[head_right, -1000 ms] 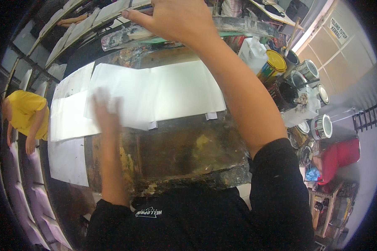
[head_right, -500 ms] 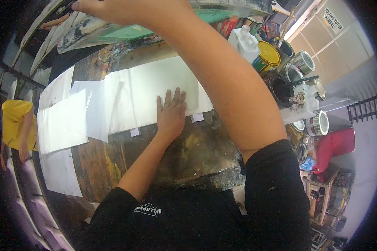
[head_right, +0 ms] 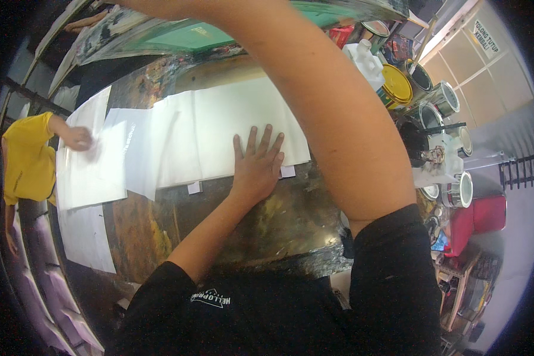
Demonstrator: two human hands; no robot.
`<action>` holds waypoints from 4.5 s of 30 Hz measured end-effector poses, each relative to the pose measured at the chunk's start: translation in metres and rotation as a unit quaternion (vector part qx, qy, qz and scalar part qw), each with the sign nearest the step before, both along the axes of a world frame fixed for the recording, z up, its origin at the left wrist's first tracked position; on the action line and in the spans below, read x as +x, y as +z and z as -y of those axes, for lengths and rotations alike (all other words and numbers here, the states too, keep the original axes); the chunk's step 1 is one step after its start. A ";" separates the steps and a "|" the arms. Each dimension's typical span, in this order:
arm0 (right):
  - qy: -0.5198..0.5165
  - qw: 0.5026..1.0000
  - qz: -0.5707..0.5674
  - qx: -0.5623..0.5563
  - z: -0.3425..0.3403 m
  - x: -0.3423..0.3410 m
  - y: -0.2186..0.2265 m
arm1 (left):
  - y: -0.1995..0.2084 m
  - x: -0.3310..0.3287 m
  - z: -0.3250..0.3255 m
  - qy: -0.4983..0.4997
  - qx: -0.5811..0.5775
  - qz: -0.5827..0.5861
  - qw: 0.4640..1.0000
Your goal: The person performs screen printing by placing white paper under a screen, applying green ink with a squeegee, and pulling the ink across the screen to transfer the design onto the paper. The process is repeated for multiple sheets.
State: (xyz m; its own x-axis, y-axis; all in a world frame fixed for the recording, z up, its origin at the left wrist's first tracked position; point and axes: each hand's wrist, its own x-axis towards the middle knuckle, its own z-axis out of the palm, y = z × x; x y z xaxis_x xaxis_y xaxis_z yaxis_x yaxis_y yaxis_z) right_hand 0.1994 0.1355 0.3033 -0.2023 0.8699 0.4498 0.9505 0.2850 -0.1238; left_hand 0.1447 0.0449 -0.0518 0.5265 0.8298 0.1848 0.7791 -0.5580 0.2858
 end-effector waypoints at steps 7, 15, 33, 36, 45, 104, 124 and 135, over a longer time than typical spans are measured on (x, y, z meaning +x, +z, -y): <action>0.029 0.993 -0.007 0.110 -0.018 -0.003 -0.032 | -0.014 -0.003 0.004 0.027 0.034 0.022 0.999; 0.035 0.997 0.018 0.064 0.000 0.007 -0.054 | 0.081 -0.069 0.000 0.144 -0.100 0.451 0.875; 0.057 0.987 0.047 -0.142 0.117 0.001 -0.293 | 0.008 -0.165 0.066 0.217 -0.015 0.175 0.960; 0.035 0.991 0.066 -0.112 0.043 0.001 -0.298 | 0.013 -0.167 0.068 0.217 -0.035 0.177 0.959; 0.066 0.984 0.022 -0.162 -0.172 0.032 -0.273 | 0.011 -0.168 0.067 0.186 -0.024 0.232 0.954; 0.043 0.989 0.007 0.142 -0.003 0.010 -0.059 | 0.106 -0.178 -0.049 0.237 0.072 0.288 0.925; 0.042 0.999 0.021 0.019 -0.010 -0.003 -0.030 | -0.015 -0.031 0.004 0.017 0.047 0.021 0.999; -0.060 0.998 -0.018 -0.002 -0.004 -0.014 -0.007 | -0.006 -0.021 0.006 -0.006 0.045 0.041 0.998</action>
State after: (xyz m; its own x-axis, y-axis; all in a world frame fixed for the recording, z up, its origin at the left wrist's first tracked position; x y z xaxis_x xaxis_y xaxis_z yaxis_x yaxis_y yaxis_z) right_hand 0.1858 0.1399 0.2963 -0.0807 0.8888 0.4512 0.9727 0.1690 -0.1591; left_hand 0.1237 0.0388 -0.0582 0.5154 0.8023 0.3011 0.7485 -0.5926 0.2977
